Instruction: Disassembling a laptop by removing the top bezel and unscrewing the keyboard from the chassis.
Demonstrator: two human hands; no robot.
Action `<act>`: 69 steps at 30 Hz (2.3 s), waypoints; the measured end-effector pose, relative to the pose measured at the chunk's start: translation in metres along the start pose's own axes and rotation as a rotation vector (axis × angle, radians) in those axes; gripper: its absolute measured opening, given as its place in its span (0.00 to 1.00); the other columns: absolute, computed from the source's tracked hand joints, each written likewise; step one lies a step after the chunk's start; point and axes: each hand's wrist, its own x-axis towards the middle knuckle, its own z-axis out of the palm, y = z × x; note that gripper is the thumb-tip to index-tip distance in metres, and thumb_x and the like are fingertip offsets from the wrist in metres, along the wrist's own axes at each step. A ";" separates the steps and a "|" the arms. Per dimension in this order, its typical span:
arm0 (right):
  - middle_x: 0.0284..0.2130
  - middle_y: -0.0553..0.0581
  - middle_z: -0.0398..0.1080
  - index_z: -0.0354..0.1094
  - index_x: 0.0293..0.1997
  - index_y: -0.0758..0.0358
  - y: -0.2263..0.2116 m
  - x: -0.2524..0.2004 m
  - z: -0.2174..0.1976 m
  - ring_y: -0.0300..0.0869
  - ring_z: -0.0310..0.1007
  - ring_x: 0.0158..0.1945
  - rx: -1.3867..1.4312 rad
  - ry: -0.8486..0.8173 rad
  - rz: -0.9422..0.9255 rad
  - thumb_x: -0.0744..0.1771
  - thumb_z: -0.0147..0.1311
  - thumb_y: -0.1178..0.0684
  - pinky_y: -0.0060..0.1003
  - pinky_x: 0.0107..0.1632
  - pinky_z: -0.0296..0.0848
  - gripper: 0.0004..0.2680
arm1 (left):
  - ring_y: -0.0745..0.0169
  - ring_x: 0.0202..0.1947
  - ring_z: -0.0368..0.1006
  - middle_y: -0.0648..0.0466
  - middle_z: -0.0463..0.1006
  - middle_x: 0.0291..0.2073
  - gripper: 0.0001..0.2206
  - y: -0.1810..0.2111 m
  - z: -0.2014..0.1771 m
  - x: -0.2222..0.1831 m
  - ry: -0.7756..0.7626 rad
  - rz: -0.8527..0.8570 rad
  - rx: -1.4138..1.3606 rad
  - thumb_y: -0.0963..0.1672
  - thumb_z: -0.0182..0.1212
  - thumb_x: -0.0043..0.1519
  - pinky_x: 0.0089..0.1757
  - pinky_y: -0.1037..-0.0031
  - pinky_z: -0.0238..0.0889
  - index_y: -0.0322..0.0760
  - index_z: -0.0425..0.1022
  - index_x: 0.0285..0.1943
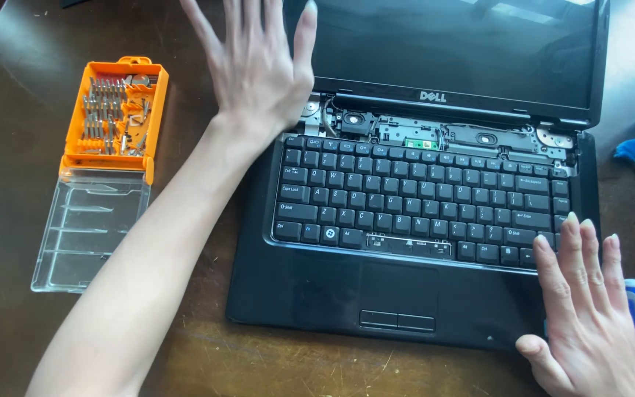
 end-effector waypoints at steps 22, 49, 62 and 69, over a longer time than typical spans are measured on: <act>0.79 0.67 0.28 0.34 0.79 0.62 -0.005 0.002 0.001 0.61 0.24 0.82 0.017 0.009 0.047 0.68 0.11 0.21 0.61 0.79 0.24 0.37 | 0.59 0.81 0.16 0.48 0.18 0.79 0.50 0.027 -0.079 -0.157 -0.393 0.328 -0.003 0.69 0.17 0.58 0.70 0.44 0.01 0.35 0.22 0.81; 0.77 0.78 0.39 0.33 0.78 0.72 -0.020 0.010 -0.015 0.68 0.35 0.82 0.394 0.250 0.079 0.70 0.13 0.21 0.65 0.80 0.40 0.38 | 0.49 0.80 0.24 0.41 0.44 0.80 0.51 0.191 -0.035 -0.188 -0.233 0.987 -0.168 0.68 0.30 0.58 0.75 0.55 0.21 0.29 0.46 0.80; 0.69 0.78 0.55 0.49 0.70 0.84 -0.020 0.002 -0.014 0.64 0.47 0.82 0.721 0.416 0.251 0.67 0.21 0.07 0.59 0.84 0.48 0.51 | 0.46 0.85 0.56 0.37 0.62 0.81 0.22 0.162 -0.072 -0.239 -0.304 0.845 -0.920 0.43 0.34 0.79 0.82 0.49 0.50 0.24 0.57 0.80; 0.71 0.79 0.52 0.45 0.70 0.77 -0.015 -0.002 -0.009 0.66 0.45 0.82 0.735 0.463 0.169 0.72 0.18 0.13 0.57 0.84 0.48 0.42 | 0.51 0.79 0.41 0.38 0.50 0.77 0.44 0.100 -0.082 -0.191 -0.429 0.825 -0.425 0.63 0.24 0.66 0.73 0.54 0.23 0.22 0.50 0.76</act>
